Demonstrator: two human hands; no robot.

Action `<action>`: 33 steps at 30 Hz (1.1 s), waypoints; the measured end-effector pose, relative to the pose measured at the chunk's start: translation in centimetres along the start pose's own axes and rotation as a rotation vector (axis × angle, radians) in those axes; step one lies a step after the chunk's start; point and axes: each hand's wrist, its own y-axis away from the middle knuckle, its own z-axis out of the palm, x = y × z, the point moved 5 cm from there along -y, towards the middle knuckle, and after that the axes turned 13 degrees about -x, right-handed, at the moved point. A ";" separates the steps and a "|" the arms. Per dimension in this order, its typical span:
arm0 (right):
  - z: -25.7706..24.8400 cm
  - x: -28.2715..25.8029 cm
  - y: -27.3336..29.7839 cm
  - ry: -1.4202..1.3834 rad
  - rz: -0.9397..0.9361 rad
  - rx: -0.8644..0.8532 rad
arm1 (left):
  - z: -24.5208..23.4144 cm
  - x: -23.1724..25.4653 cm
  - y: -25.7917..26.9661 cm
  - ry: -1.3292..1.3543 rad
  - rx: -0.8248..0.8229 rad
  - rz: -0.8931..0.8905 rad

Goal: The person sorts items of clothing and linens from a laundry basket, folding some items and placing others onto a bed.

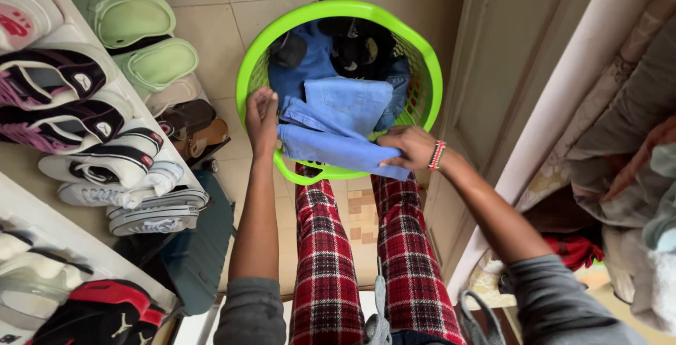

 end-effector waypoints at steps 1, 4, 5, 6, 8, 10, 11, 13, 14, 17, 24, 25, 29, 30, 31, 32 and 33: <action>1.0 1.3 -0.5 -0.012 0.059 -0.031 | 0.0 -0.8 -0.4 -0.059 0.019 -0.023; 2.7 5.0 -3.2 0.141 0.161 0.064 | 1.2 -2.5 -4.1 -0.216 0.037 -0.052; 2.4 6.0 -4.2 0.224 0.182 0.125 | 2.1 -2.9 -5.6 -0.252 0.032 -0.038; 2.3 7.7 -5.2 0.238 0.325 0.050 | 2.6 -3.2 -6.5 -0.289 0.037 -0.030; 1.5 9.5 -7.4 0.266 0.612 -0.091 | 4.8 -3.2 -9.1 -0.049 0.024 0.062; -0.3 8.1 -8.4 0.305 0.537 0.052 | 6.4 -2.9 -10.2 -0.100 0.083 0.079; -1.0 7.4 -8.6 0.324 0.501 0.121 | 6.6 -2.6 -10.6 -0.270 0.151 0.046; -2.0 7.5 -8.7 -0.037 0.475 0.365 | 6.4 -2.9 -10.0 -0.464 0.273 -0.020; -2.8 8.6 -9.1 -0.208 0.453 0.495 | 6.5 -2.9 -10.5 -0.484 0.324 -0.033; -1.4 12.9 -11.7 -0.645 0.716 0.721 | 6.0 -2.2 -10.6 -0.450 0.329 0.002; 0.7 14.8 -18.1 -0.114 0.741 0.906 | 5.9 0.2 -4.9 0.216 0.101 -0.113; 0.9 15.4 -19.4 -0.082 0.790 0.846 | 5.4 0.6 -4.0 0.269 0.096 -0.154; 1.3 19.6 -21.3 0.205 0.901 0.771 | 5.1 1.9 -2.1 0.452 0.030 -0.225; 1.6 21.2 -21.6 0.084 0.878 0.755 | 4.9 2.2 -1.9 0.493 0.021 -0.212; 2.0 22.6 -21.5 -0.037 0.852 0.737 | 4.9 2.1 -1.7 0.561 0.010 -0.254; 2.4 23.6 -21.5 -0.154 0.825 0.721 | 5.0 2.0 -1.7 0.631 -0.005 -0.294; 2.4 23.8 -21.4 -0.172 0.770 0.773 | 5.1 2.0 -1.7 0.700 -0.021 -0.335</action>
